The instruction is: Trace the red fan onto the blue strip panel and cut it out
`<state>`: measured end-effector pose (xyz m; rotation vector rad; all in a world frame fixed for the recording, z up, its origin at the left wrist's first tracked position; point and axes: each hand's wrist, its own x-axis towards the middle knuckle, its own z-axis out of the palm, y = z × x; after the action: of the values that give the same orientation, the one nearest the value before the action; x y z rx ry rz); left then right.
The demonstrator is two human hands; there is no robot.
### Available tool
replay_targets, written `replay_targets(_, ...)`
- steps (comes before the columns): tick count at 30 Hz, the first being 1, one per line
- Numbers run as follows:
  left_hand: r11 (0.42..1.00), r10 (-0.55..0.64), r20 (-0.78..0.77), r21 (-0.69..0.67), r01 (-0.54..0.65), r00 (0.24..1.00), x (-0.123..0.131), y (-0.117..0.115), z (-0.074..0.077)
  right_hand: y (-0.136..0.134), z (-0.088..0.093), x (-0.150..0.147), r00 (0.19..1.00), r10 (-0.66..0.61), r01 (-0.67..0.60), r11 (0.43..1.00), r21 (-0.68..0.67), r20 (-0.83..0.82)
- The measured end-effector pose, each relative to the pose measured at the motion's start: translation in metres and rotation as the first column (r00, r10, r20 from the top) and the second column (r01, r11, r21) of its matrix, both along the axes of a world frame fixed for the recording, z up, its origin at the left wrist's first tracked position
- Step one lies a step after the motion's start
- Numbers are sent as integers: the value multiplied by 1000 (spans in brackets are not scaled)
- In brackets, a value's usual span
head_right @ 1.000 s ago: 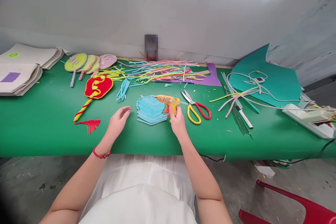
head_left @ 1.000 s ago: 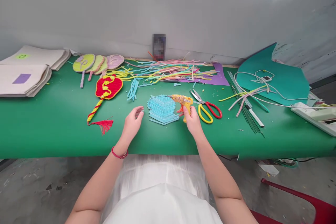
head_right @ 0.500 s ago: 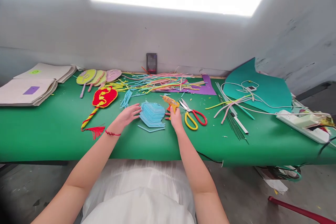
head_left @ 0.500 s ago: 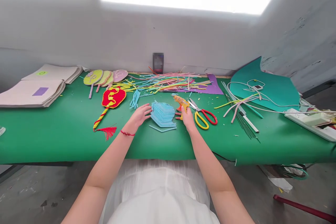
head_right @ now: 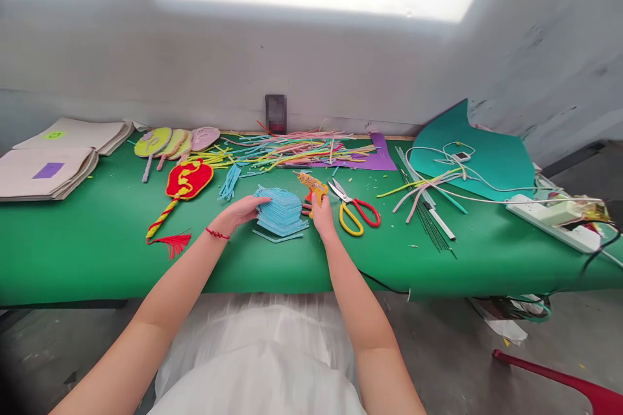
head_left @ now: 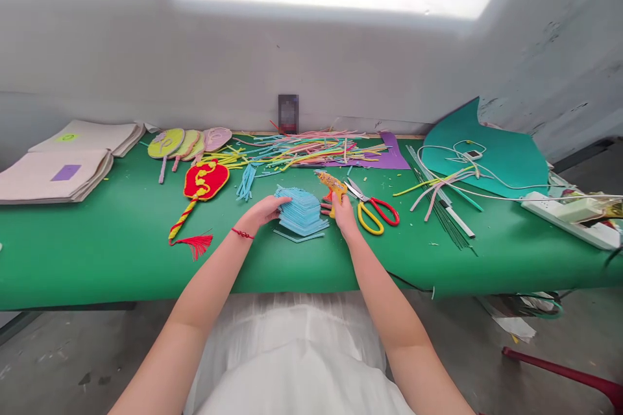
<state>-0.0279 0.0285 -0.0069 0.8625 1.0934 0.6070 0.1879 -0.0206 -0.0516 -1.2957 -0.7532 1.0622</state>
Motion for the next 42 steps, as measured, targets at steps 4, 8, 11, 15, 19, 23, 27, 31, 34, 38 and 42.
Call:
replay_targets(4, 991, -111, -91, 61, 117, 990, 2, -4, -5, 0, -3, 1, 1000, 12, -12, 1000, 3, -4)
replay_targets(8, 942, -314, -85, 97, 321, 946, -2, -10, -4, 0, -3, 2, 1000, 24, -24, 1000, 18, -7)
replay_targets(11, 913, -395, 38, 125, 387, 918, -5, -15, -2, 1, -3, 2, 999, 26, -25, 999, 39, -32)
replay_targets(15, 921, -370, 123, 178, 346, 921, -3, -19, -5, 3, -4, 3, 999, 8, -6, 999, 41, -53)
replay_targets(19, 915, -367, 117, 222, 336, 923, -2, -18, -8, 4, -4, 8, 997, -32, 34, 999, 23, -76)
replay_targets(23, 909, -362, 156, 277, 311, 919, -5, -15, -9, 5, -4, 10, 993, -54, 57, 998, 30, -107)
replay_targets(27, 928, -308, 207, 280, 246, 928, -3, -14, -14, 6, -5, 8, 994, -18, 23, 999, 46, -111)
replay_targets(31, 952, -271, 191, 202, 232, 944, 3, -16, -16, 6, -9, 7, 996, 3, 4, 997, 79, -90)
replay_targets(34, 955, -297, 254, 88, 284, 920, 6, -19, -15, 8, -14, 8, 998, -14, 21, 994, 105, -66)
replay_targets(38, 952, -259, 326, -75, 298, 909, 11, -24, -15, 11, -19, 9, 999, -8, 12, 993, 115, -40)
replay_targets(42, 977, -145, 296, -106, 184, 944, 15, -27, -17, 12, -17, 7, 1000, -1, -1, 993, 116, 18)
